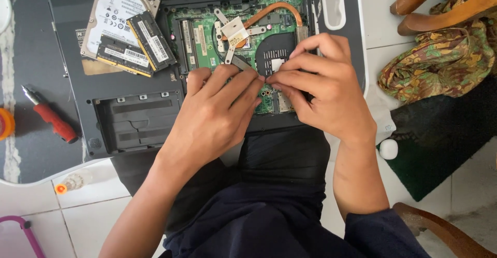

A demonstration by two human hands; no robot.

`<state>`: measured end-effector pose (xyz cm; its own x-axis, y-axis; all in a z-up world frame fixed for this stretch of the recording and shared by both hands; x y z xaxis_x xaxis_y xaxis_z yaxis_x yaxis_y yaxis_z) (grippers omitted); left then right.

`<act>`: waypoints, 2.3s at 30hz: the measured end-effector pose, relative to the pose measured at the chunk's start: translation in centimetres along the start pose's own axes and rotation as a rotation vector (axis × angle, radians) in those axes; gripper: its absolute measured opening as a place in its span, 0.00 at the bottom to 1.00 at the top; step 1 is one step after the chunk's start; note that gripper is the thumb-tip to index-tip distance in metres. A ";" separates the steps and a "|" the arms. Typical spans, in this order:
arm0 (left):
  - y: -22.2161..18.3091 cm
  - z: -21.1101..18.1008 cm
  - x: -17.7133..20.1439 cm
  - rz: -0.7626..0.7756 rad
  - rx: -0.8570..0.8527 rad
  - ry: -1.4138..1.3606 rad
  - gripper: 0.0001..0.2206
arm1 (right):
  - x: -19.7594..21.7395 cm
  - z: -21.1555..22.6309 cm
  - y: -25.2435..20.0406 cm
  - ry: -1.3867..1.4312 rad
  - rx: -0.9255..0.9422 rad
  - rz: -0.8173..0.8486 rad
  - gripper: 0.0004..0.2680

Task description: Internal cleaning and final checks of a laptop, including reseating RAM and cleaning the hard drive.

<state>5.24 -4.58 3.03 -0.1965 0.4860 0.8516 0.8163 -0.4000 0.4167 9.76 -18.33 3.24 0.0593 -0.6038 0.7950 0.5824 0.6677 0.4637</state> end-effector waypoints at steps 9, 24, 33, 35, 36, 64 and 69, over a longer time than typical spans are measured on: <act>0.0 -0.2 -0.3 0.038 -0.022 0.008 0.12 | 1.5 -0.3 -0.8 0.050 -0.096 -0.062 0.08; 0.4 -0.3 -0.3 0.046 -0.048 -0.075 0.15 | 0.8 0.2 -1.1 -0.080 -0.131 0.040 0.10; 0.1 -0.5 -0.5 0.046 0.012 -0.132 0.14 | 0.5 0.2 -1.1 -0.009 -0.108 0.012 0.07; 0.1 -0.7 -0.4 0.048 0.014 -0.118 0.14 | 0.5 0.2 -1.0 -0.021 -0.105 0.012 0.07; 0.1 -0.8 -0.4 0.051 0.016 -0.102 0.14 | 0.6 0.3 -1.0 -0.031 -0.103 0.013 0.07; -2.4 -1.8 -2.9 0.100 0.125 0.186 0.32 | -0.3 1.8 -0.6 -0.048 -0.031 0.037 0.08; -2.7 -1.6 -3.5 0.125 0.141 0.185 0.34 | 0.2 2.0 -0.6 -0.066 -0.028 -0.019 0.08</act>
<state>2.87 -6.52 -0.56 -0.1745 0.2839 0.9428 0.9055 -0.3299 0.2669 7.81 -17.95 3.93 -0.0047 -0.5856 0.8106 0.6057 0.6433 0.4683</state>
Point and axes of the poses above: each hand's wrist, its own y-axis towards the middle knuckle, its own x-axis out of the back of the hand, z = x × y, the point moved 7 cm from there along y, towards the middle knuckle, and after that the axes turned 4 degrees about x, right-handed, at the moved point
